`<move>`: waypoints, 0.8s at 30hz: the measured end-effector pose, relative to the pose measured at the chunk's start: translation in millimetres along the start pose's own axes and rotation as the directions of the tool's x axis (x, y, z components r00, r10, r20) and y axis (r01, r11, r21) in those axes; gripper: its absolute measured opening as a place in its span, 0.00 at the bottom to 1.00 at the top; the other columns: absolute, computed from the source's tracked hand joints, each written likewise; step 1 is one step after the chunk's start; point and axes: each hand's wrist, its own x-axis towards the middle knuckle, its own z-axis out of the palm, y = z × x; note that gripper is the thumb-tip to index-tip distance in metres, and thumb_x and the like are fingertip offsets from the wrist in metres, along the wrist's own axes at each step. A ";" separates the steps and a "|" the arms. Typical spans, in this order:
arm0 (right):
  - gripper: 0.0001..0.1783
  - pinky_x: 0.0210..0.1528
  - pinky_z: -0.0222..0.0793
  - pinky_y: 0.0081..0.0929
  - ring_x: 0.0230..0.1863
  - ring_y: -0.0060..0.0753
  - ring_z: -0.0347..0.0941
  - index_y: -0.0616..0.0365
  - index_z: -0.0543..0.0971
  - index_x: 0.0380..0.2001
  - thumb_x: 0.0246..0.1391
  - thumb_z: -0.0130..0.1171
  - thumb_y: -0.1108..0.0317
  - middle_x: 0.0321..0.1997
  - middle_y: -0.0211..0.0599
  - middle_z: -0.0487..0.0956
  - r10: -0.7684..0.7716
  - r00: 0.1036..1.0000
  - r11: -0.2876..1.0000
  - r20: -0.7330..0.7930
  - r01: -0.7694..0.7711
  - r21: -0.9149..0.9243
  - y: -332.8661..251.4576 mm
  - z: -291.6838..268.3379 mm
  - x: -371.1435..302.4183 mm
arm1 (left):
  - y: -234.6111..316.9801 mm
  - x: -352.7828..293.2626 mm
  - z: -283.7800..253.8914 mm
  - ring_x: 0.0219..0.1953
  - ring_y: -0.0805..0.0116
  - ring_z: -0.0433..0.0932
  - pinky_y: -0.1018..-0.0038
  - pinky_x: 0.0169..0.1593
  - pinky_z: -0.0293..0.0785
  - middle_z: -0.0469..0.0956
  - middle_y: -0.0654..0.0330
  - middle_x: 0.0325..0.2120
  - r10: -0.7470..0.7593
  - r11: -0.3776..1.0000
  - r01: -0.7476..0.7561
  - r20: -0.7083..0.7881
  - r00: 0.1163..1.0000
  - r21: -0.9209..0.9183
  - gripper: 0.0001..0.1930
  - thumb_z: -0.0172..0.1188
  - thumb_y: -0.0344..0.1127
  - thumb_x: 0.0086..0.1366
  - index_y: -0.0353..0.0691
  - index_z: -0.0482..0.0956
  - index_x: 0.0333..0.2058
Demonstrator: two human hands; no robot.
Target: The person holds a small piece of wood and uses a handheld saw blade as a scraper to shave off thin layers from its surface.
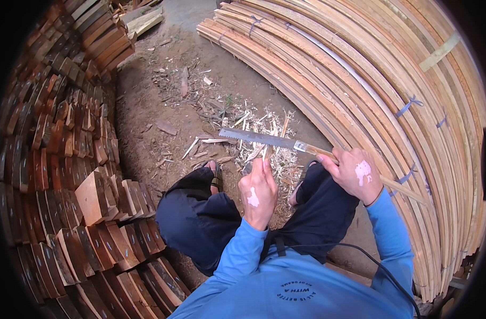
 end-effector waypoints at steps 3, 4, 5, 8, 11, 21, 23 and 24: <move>0.32 0.30 0.74 0.52 0.24 0.61 0.79 0.63 0.82 0.22 0.63 0.57 0.42 0.18 0.57 0.78 0.000 1.000 1.000 0.009 0.001 -0.031 -2.5 6.5 8.0 | -7.2 3.6 4.2 0.20 0.41 0.77 0.53 0.23 0.66 0.73 0.42 0.16 0.061 0.998 -0.060 -0.030 0.998 0.024 0.10 0.53 0.31 0.74 0.35 0.72 0.31; 0.32 0.31 0.74 0.52 0.25 0.61 0.78 0.63 0.82 0.22 0.64 0.57 0.43 0.19 0.58 0.77 0.012 1.000 0.999 0.011 -0.012 -0.032 -5.3 6.6 9.7 | -9.5 4.2 4.3 0.20 0.41 0.77 0.53 0.23 0.66 0.73 0.42 0.16 0.045 0.999 -0.044 -0.025 0.999 0.031 0.10 0.53 0.31 0.74 0.35 0.72 0.31; 0.32 0.32 0.73 0.53 0.26 0.62 0.78 0.63 0.82 0.22 0.64 0.56 0.43 0.19 0.59 0.77 0.024 1.000 0.999 0.012 -0.024 -0.029 -7.7 7.0 11.6 | -11.4 5.3 4.2 0.20 0.42 0.78 0.53 0.23 0.66 0.74 0.42 0.16 0.030 0.999 -0.029 -0.021 0.999 0.041 0.11 0.52 0.31 0.74 0.35 0.72 0.31; 0.33 0.35 0.73 0.54 0.29 0.62 0.79 0.63 0.82 0.21 0.67 0.52 0.44 0.21 0.61 0.78 0.248 0.965 0.953 -0.086 -0.259 -0.154 44.0 34.4 33.1 | 6.5 -1.1 -6.5 0.20 0.43 0.78 0.53 0.23 0.67 0.74 0.43 0.17 0.064 0.996 -0.066 -0.044 0.997 -0.054 0.11 0.52 0.31 0.75 0.34 0.72 0.31; 0.34 0.34 0.70 0.54 0.29 0.66 0.76 0.67 0.80 0.22 0.69 0.50 0.46 0.23 0.64 0.76 0.201 0.971 0.980 -0.130 -0.200 0.021 65.1 19.0 42.5 | 8.3 12.1 -13.9 0.20 0.43 0.79 0.54 0.23 0.67 0.75 0.44 0.17 0.071 0.994 -0.074 -0.037 0.997 -0.082 0.11 0.52 0.31 0.75 0.34 0.72 0.31; 0.32 0.30 0.75 0.53 0.23 0.63 0.78 0.65 0.81 0.21 0.64 0.57 0.45 0.16 0.59 0.76 0.017 0.992 0.997 0.122 -0.025 0.069 -36.5 -27.6 -10.6 | -4.4 2.4 0.1 0.20 0.39 0.78 0.51 0.23 0.68 0.75 0.41 0.16 0.082 0.990 -0.073 -0.069 0.994 0.120 0.10 0.54 0.31 0.73 0.35 0.72 0.31; 0.32 0.29 0.74 0.53 0.22 0.63 0.78 0.64 0.82 0.20 0.64 0.58 0.43 0.16 0.58 0.76 0.012 0.996 0.999 0.091 -0.016 0.050 -35.5 -23.2 -14.3 | -2.5 1.9 -0.3 0.20 0.39 0.78 0.51 0.24 0.68 0.75 0.40 0.17 0.065 0.990 -0.056 -0.066 0.996 0.127 0.09 0.54 0.31 0.73 0.35 0.73 0.31; 0.32 0.28 0.74 0.53 0.22 0.63 0.78 0.64 0.82 0.20 0.63 0.58 0.43 0.17 0.58 0.76 -0.009 0.998 1.000 0.060 0.007 0.025 -34.4 -21.5 -14.5 | -2.3 1.4 0.3 0.20 0.39 0.78 0.50 0.24 0.68 0.75 0.40 0.16 0.069 0.991 -0.061 -0.067 0.995 0.121 0.09 0.54 0.31 0.73 0.35 0.73 0.31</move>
